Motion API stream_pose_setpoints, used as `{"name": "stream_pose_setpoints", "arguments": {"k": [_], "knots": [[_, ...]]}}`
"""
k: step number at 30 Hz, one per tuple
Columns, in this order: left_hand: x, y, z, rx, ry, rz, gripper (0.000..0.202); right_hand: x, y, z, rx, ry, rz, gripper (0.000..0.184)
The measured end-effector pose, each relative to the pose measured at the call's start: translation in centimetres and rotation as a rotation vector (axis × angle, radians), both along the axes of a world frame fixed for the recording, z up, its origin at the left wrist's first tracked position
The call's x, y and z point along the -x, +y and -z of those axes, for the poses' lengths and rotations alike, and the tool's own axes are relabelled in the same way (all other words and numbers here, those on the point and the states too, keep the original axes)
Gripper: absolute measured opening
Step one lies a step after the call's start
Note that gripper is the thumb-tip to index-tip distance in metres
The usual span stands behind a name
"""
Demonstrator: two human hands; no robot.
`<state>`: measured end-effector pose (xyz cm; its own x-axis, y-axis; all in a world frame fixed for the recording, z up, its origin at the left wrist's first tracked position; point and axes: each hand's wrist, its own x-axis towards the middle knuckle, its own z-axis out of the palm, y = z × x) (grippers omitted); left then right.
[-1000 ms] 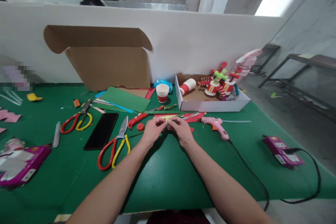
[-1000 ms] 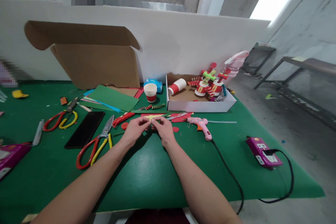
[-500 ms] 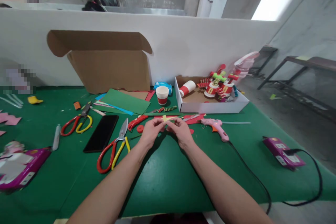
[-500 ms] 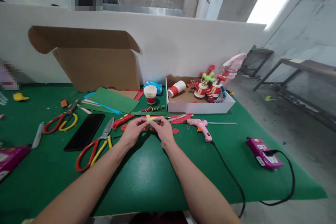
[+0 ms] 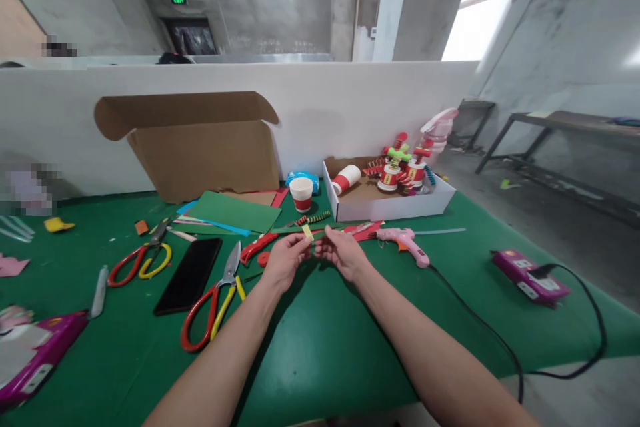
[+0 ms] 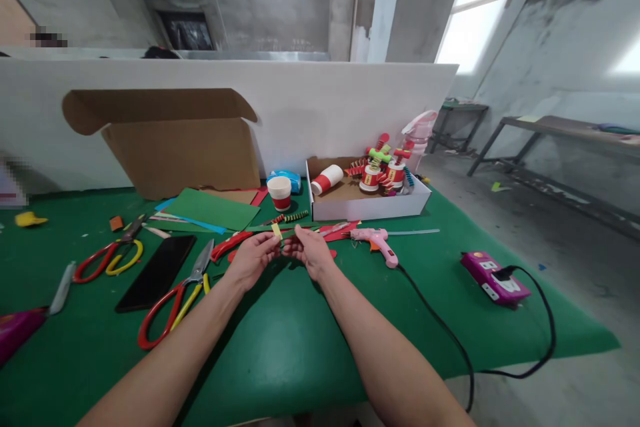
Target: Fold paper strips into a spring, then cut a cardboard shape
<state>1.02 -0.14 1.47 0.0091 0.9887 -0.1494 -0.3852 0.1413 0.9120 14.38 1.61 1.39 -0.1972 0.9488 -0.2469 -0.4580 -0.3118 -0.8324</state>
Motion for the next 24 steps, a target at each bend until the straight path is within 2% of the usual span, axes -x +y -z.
{"name": "stream_pose_setpoints", "arguments": {"k": [3, 6, 9, 18, 24], "knots": [[0.1, 0.1, 0.1, -0.028, 0.044, -0.013, 0.038, 0.1, -0.2, -0.4, -0.009, -0.015, 0.014, 0.042], [0.3, 0.3, 0.2, -0.067, 0.111, -0.007, 0.039, 0.3, -0.5, -0.4, -0.114, -0.097, -0.057, 0.036], [0.4, 0.3, 0.1, -0.104, 0.194, 0.000, 0.038, 0.3, -0.7, -0.2, -0.167, -0.145, -0.068, 0.041], [0.4, 0.1, 0.2, -0.170, 0.434, 0.034, 0.030, -0.1, -0.3, 0.5, -0.050, -0.086, -0.070, 0.038], [0.3, 0.1, 0.4, -0.168, 0.448, 0.018, 0.032, 0.5, -0.1, 1.4, -0.100, -0.050, 0.016, 0.036]]}}
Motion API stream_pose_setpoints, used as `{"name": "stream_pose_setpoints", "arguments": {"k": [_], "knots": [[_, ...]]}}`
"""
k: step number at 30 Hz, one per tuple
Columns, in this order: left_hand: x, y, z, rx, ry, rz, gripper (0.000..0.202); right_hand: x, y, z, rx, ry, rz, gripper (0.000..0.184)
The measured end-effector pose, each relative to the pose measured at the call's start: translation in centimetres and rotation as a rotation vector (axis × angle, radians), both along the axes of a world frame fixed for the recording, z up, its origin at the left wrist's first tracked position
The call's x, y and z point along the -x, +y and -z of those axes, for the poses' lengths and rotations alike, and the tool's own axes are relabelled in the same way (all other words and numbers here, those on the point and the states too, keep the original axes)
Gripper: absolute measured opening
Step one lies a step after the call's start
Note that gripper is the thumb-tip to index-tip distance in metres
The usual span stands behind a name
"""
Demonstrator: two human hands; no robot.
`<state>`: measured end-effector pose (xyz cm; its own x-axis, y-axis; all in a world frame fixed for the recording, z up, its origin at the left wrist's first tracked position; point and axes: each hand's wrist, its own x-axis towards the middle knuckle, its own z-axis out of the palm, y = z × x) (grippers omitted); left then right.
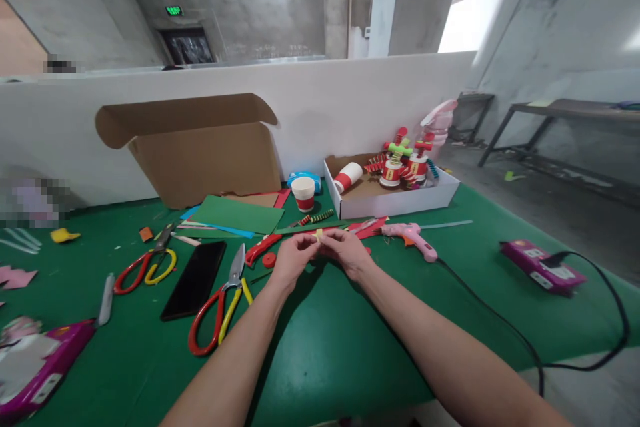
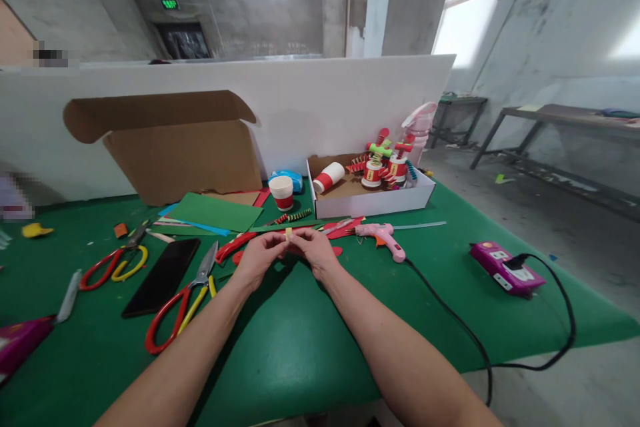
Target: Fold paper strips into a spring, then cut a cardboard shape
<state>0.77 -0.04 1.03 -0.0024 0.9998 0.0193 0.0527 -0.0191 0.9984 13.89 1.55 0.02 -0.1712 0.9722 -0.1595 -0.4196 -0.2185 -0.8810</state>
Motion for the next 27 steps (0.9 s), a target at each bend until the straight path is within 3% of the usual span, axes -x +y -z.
{"name": "stream_pose_setpoints", "arguments": {"k": [5, 10, 17, 27], "knots": [[0.11, 0.14, 0.02, 0.015, -0.071, -0.028, 0.034, 0.01, 0.02, -0.05, -0.055, -0.021, -0.027, 0.038], [0.26, 0.25, 0.00, 0.083, -0.207, -0.039, 0.036, -0.57, 0.03, -0.66, -0.156, -0.182, -0.074, 0.041], [0.22, 0.53, 0.63, 0.121, -0.304, -0.031, 0.042, -0.60, 0.43, -0.14, -0.143, -0.176, -0.026, 0.042], [0.63, 0.47, -0.01, 0.014, -0.140, -0.100, 0.040, -0.45, 0.29, -0.24, -0.147, -0.299, 0.013, 0.030]]}}
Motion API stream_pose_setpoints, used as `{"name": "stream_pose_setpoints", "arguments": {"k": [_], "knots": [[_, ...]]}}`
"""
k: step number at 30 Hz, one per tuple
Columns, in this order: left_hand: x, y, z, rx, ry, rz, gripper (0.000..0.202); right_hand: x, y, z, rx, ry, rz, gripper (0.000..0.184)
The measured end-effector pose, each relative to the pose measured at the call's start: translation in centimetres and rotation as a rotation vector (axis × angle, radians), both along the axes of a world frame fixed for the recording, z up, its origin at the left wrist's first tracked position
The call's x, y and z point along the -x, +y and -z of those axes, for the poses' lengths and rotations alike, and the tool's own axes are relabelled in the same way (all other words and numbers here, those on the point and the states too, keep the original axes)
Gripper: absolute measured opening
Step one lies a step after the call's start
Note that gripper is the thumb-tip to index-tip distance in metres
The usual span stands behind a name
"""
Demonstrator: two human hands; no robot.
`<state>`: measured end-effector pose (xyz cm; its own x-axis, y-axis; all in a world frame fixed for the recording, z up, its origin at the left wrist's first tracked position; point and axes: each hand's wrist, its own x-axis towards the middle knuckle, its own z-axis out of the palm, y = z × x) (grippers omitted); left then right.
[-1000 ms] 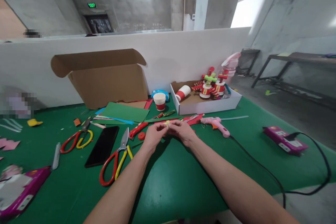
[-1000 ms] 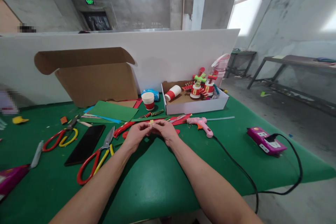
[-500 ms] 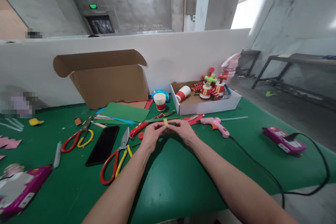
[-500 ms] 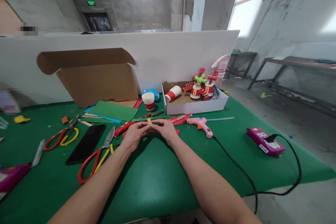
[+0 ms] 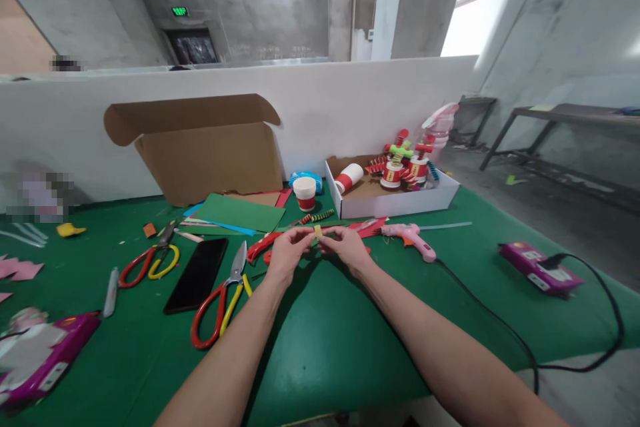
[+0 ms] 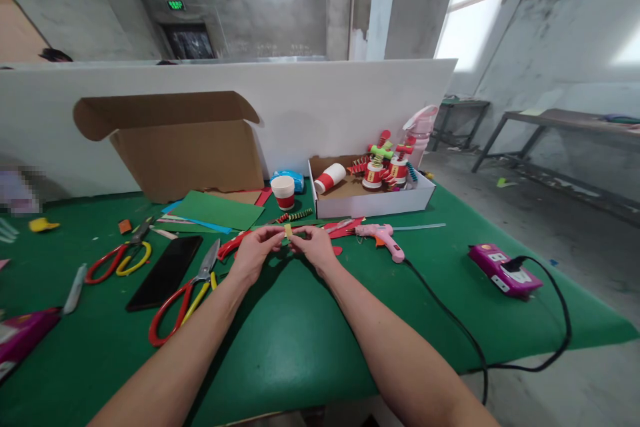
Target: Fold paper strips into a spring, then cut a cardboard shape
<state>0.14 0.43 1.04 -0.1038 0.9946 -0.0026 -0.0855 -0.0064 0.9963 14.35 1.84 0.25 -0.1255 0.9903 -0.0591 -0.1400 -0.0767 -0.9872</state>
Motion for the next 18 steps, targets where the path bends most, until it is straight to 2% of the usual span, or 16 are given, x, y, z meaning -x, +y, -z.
{"name": "stream_pose_setpoints", "arguments": {"k": [4, 10, 18], "knots": [[-0.06, -0.08, 0.03, 0.018, 0.025, 0.038, 0.043, 0.02, -0.17, -0.36, -0.070, -0.150, -0.026, 0.022], [-0.17, -0.15, -0.09, -0.017, 0.029, 0.017, 0.038, -0.08, -0.26, -0.65, -0.177, -0.332, -0.073, 0.017], [0.04, -0.15, -0.53, -0.050, 0.028, -0.038, 0.032, -0.23, -0.12, -0.36, -0.237, -0.395, -0.092, 0.020]]}}
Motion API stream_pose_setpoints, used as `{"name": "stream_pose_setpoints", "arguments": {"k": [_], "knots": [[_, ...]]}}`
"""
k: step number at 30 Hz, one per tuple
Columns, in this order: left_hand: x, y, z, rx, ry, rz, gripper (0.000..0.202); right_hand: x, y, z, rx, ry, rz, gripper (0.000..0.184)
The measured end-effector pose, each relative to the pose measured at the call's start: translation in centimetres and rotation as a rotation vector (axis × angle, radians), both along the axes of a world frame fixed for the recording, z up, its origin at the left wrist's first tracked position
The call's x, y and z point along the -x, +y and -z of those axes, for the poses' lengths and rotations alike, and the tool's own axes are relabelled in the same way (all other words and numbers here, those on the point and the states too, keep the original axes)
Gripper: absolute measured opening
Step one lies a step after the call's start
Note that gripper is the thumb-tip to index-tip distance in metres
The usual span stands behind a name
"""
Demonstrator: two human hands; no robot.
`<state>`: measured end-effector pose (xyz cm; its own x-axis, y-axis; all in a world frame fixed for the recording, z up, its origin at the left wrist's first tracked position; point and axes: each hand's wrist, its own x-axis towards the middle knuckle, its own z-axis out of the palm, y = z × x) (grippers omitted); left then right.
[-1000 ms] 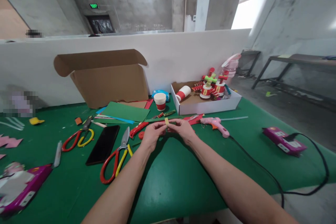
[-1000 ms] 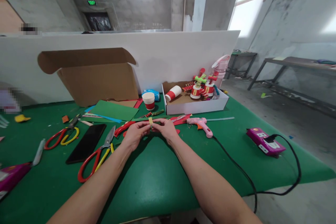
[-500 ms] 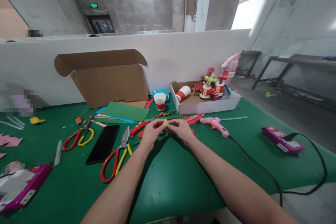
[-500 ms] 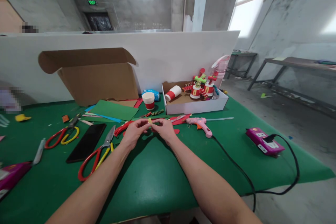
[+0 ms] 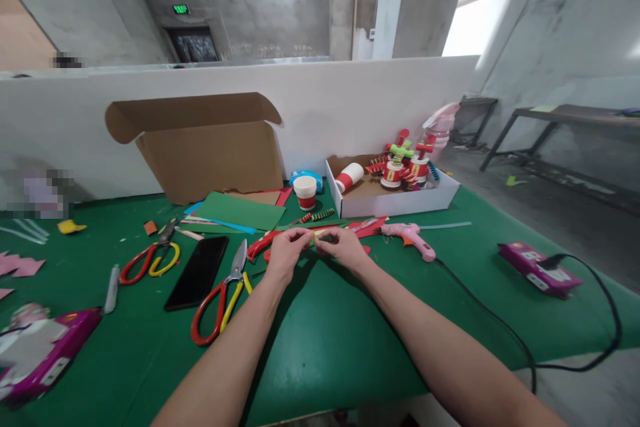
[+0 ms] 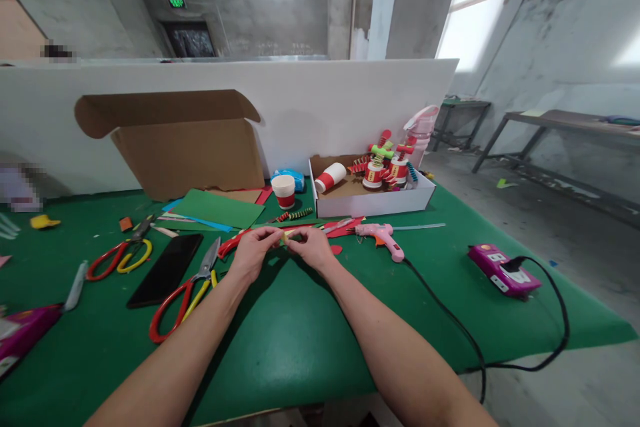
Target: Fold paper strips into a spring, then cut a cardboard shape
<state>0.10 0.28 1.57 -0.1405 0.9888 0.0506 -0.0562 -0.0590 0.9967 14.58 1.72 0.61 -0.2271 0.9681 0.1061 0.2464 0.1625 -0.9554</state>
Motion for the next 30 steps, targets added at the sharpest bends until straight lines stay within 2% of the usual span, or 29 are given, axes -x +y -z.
{"name": "stream_pose_setpoints", "arguments": {"k": [6, 11, 16, 18, 25, 30], "knots": [[-0.02, 0.02, -0.11, 0.001, -0.032, -0.024, 0.030, 0.00, -0.03, -0.11, 0.020, -0.010, -0.004, 0.020], [0.36, 0.23, -0.21, -0.003, -0.100, -0.103, 0.036, -0.04, 0.17, 0.28, 0.068, 0.020, 0.020, 0.015], [0.11, -0.06, -0.25, 0.053, -0.064, 0.069, 0.043, 0.03, 0.03, 0.22, 0.060, 0.065, -0.006, 0.017], [-0.14, -0.23, -0.17, 0.049, -0.012, 0.092, 0.041, 0.09, -0.12, 0.05, 0.051, 0.037, -0.009, 0.016], [-0.13, -0.14, -0.01, -0.001, 0.065, 0.024, 0.032, 0.10, -0.11, 0.23, 0.026, 0.013, -0.029, 0.018], [-0.15, -0.03, 0.03, 0.004, 0.020, -0.013, 0.031, -0.02, -0.04, 0.28, 0.058, 0.054, -0.050, 0.020]]}}
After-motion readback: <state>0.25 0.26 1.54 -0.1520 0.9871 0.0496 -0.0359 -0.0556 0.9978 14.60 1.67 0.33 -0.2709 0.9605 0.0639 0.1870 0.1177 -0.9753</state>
